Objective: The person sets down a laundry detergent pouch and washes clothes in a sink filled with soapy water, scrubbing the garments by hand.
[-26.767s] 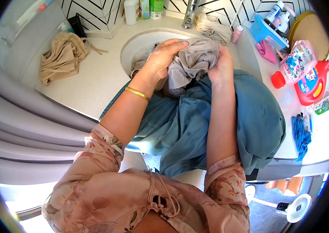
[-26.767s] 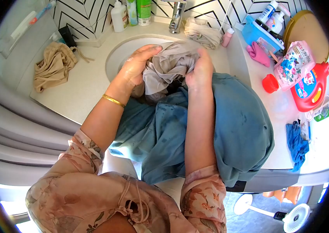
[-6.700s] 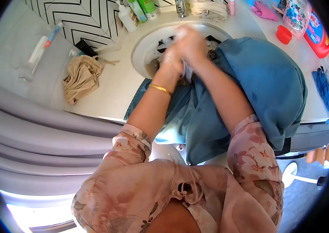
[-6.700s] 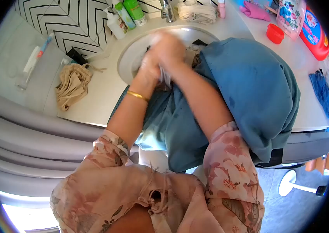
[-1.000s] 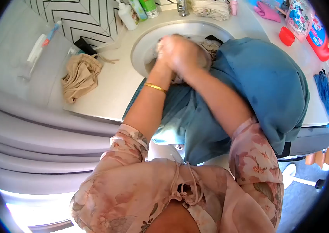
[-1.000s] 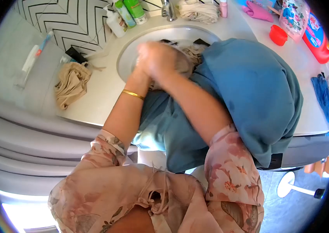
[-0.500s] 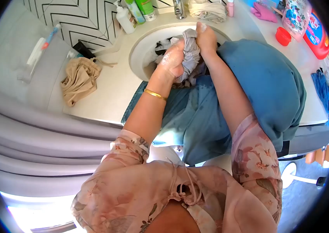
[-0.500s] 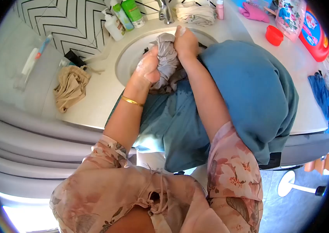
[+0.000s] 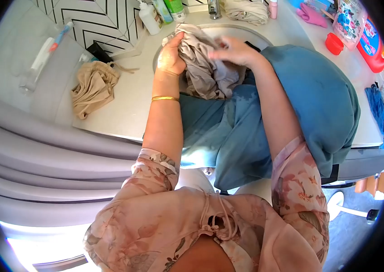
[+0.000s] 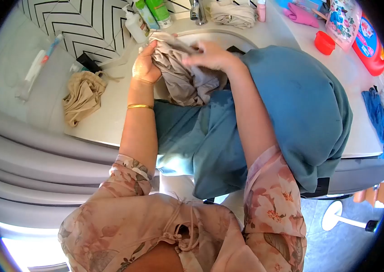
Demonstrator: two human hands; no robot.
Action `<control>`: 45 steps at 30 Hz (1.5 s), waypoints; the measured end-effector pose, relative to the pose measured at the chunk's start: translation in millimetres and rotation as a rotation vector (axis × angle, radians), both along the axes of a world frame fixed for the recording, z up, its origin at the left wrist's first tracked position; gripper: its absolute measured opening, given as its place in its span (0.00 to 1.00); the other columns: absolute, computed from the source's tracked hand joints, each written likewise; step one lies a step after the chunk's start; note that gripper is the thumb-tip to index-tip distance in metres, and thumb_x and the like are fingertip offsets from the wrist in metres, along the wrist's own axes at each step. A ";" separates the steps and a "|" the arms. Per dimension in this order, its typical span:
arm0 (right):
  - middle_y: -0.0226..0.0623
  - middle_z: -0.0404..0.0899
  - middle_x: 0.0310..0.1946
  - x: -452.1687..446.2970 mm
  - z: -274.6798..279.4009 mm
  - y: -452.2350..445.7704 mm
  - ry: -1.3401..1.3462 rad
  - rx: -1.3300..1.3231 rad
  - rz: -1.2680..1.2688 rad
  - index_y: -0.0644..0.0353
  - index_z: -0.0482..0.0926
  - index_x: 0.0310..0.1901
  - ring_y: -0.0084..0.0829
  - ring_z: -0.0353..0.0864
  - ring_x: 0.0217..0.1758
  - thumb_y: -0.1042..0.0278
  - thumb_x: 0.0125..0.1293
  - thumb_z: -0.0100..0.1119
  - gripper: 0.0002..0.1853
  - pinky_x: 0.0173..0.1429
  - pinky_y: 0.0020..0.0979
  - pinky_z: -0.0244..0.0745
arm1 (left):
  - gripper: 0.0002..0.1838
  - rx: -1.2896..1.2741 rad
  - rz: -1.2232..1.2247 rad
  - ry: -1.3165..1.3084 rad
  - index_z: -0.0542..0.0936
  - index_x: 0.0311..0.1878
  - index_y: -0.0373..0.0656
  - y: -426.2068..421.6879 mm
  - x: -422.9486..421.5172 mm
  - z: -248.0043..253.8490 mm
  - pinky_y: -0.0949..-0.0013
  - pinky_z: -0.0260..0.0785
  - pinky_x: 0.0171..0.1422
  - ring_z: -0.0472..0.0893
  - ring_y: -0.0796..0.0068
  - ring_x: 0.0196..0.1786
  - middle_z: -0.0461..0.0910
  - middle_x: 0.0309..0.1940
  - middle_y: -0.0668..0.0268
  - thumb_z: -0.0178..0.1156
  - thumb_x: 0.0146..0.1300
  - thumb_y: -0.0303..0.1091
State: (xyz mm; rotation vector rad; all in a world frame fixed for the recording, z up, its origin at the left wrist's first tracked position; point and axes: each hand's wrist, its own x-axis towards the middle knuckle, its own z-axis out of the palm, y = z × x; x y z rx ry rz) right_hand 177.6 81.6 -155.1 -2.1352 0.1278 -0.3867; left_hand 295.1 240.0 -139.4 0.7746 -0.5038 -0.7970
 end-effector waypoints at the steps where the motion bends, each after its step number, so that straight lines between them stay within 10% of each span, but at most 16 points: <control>1: 0.47 0.75 0.41 0.4 -7.2 -1.8 0.184 -0.124 0.066 0.66 0.72 0.48 0.36 0.73 0.44 0.41 0.41 0.65 0.38 0.50 0.29 0.66 | 0.24 -0.102 -0.083 -0.046 0.57 0.60 0.32 2.9 -4.0 3.1 0.53 0.54 0.65 0.64 0.51 0.59 0.63 0.57 0.47 0.35 0.65 0.38; 3: 0.47 0.75 0.42 -5.5 -10.2 6.6 0.355 -0.339 0.091 0.65 0.71 0.50 0.37 0.73 0.44 0.48 0.43 0.64 0.35 0.51 0.32 0.66 | 0.22 -0.204 -0.106 0.091 0.62 0.56 0.34 7.1 -14.1 11.4 0.55 0.57 0.63 0.67 0.56 0.56 0.65 0.56 0.50 0.36 0.66 0.40; 10: 0.42 0.74 0.43 10.9 5.7 17.8 -0.216 0.914 -0.321 0.67 0.66 0.52 0.31 0.74 0.41 0.65 0.52 0.57 0.26 0.44 0.33 0.70 | 0.21 -0.144 0.106 0.262 0.66 0.54 0.37 -0.5 9.7 -8.2 0.57 0.55 0.64 0.66 0.59 0.57 0.67 0.55 0.57 0.34 0.67 0.42; 13: 0.49 0.75 0.39 7.6 8.3 75.8 -0.544 -0.072 -0.457 0.65 0.73 0.37 0.42 0.76 0.37 0.67 0.46 0.58 0.16 0.40 0.35 0.72 | 0.19 -0.114 0.073 0.394 0.68 0.52 0.39 -13.2 16.9 -22.7 0.57 0.55 0.63 0.67 0.56 0.56 0.68 0.53 0.55 0.40 0.65 0.40; 16: 0.48 0.75 0.33 14.7 -3.7 83.8 -0.660 -0.455 -0.445 0.62 0.73 0.28 0.44 0.76 0.34 0.66 0.46 0.57 0.09 0.37 0.36 0.71 | 0.18 0.383 0.377 -0.925 0.69 0.49 0.43 -15.4 -12.5 -35.2 0.60 0.59 0.59 0.69 0.60 0.53 0.71 0.48 0.58 0.45 0.60 0.41; 18: 0.45 0.75 0.28 34.6 -20.6 72.6 -0.619 -0.529 -0.510 0.59 0.71 0.24 0.44 0.75 0.32 0.66 0.49 0.56 0.07 0.35 0.38 0.71 | 0.17 0.247 0.191 -0.065 0.69 0.49 0.43 -34.9 -31.2 -29.3 0.60 0.59 0.58 0.70 0.61 0.52 0.71 0.48 0.58 0.45 0.60 0.42; 23: 0.46 0.73 0.26 25.4 -20.1 32.6 -0.200 -0.002 -0.837 0.60 0.72 0.32 0.46 0.75 0.31 0.61 0.55 0.53 0.11 0.34 0.39 0.70 | 0.18 0.281 0.212 0.093 0.69 0.48 0.43 -46.8 -55.1 -15.8 0.60 0.60 0.57 0.70 0.64 0.51 0.71 0.47 0.59 0.44 0.61 0.43; 27: 0.45 0.74 0.26 -0.1 10.3 110.4 -0.431 -0.253 -0.470 0.57 0.73 0.33 0.46 0.75 0.31 0.58 0.54 0.54 0.11 0.34 0.39 0.70 | 0.18 -0.098 -0.109 -0.120 0.70 0.48 0.43 -25.7 -17.0 -50.8 0.60 0.60 0.56 0.70 0.66 0.50 0.72 0.47 0.61 0.43 0.61 0.44; 29: 0.45 0.74 0.25 24.6 -5.5 74.7 -0.399 -0.403 -0.579 0.55 0.74 0.33 0.47 0.75 0.29 0.56 0.55 0.53 0.12 0.34 0.40 0.70 | 0.18 0.332 0.242 -0.400 0.70 0.47 0.43 -28.4 -26.5 -50.9 0.60 0.60 0.55 0.70 0.68 0.49 0.72 0.46 0.61 0.43 0.62 0.44; 30: 0.45 0.75 0.24 29.4 -8.9 59.8 -0.387 -0.484 -0.631 0.54 0.74 0.33 0.47 0.75 0.29 0.55 0.55 0.53 0.12 0.34 0.41 0.70 | 0.16 0.272 0.162 0.066 0.71 0.45 0.43 -37.8 -35.6 -36.2 0.62 0.62 0.54 0.71 0.69 0.47 0.74 0.44 0.62 0.43 0.61 0.43; 34: 0.45 0.75 0.24 11.2 9.0 42.3 -0.332 -0.179 -0.847 0.57 0.74 0.28 0.49 0.75 0.30 0.53 0.57 0.51 0.15 0.33 0.42 0.69 | 0.14 0.307 0.074 0.106 0.73 0.41 0.45 -47.5 -46.9 -22.8 0.62 0.64 0.53 0.73 0.69 0.44 0.75 0.40 0.66 0.44 0.61 0.43; 40: 0.45 0.75 0.23 24.9 -7.2 87.9 -0.516 -0.731 -0.493 0.56 0.73 0.25 0.45 0.75 0.27 0.61 0.50 0.54 0.08 0.31 0.41 0.70 | 0.13 0.272 0.106 0.175 0.75 0.41 0.45 -41.9 -51.4 -24.1 0.62 0.65 0.50 0.74 0.66 0.46 0.77 0.40 0.63 0.49 0.58 0.40; 45: 0.50 0.76 0.29 10.9 3.8 15.8 -0.228 -0.055 -0.782 0.62 0.76 0.30 0.48 0.76 0.35 0.54 0.54 0.53 0.16 0.40 0.40 0.69 | 0.15 0.184 0.085 0.100 0.74 0.43 0.41 -50.2 -48.6 -20.7 0.63 0.69 0.50 0.77 0.64 0.41 0.77 0.38 0.62 0.43 0.62 0.40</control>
